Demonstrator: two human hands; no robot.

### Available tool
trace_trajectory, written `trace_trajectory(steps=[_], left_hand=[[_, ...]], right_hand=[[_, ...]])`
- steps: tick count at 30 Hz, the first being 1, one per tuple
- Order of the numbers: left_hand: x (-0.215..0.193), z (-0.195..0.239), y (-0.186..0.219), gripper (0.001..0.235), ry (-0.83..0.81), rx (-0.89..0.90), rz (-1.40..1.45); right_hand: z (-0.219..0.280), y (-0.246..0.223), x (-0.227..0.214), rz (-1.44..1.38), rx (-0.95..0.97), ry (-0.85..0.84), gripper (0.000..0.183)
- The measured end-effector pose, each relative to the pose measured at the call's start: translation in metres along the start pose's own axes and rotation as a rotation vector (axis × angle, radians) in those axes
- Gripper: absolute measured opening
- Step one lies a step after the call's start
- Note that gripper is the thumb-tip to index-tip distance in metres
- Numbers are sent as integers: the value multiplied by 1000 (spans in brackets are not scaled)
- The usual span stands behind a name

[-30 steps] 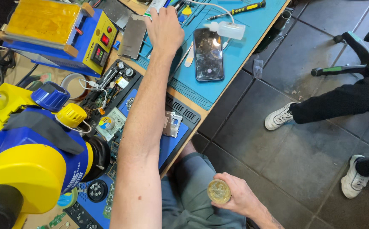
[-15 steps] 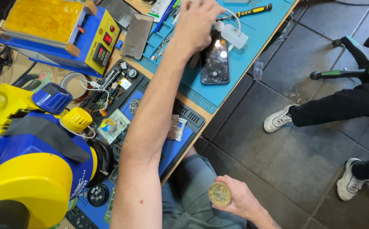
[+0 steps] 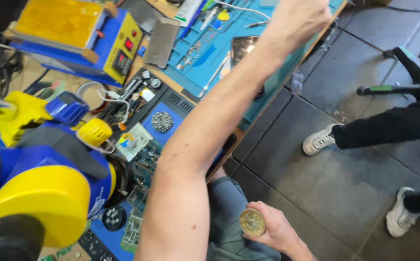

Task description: The person cleans a soldering iron tip in a brass sponge, then uses tweezers to apply a paste from a small container onto a green circuit board. The person then uses the soldering iron to work on the circuit board while holding the container.

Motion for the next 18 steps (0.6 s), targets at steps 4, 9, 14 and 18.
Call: trace_trajectory(steps=[4, 9, 14, 18], left_hand=[[-13, -20, 18, 17, -167, 145, -214], [-9, -24, 20, 20, -111, 137, -207], [-5, -19, 19, 19, -258, 182, -231], [-10, -10, 22, 19, -182, 162, -294]], right_hand=[[-1, -1, -5, -14, 104, -44, 71], [0, 1, -6, -9, 111, -56, 75], [-2, -4, -8, -8, 110, -59, 73], [-2, -5, -7, -1, 148, -79, 72]])
Point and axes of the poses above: each hand's wrist, its own z-axis away from the middle knuckle, its own x-axis out of the palm, y = z × x, the point moved 2 cm from there along -z, towards the middle knuckle, and after that the axes turned 14 degrees about x, right-handed, at the moved point
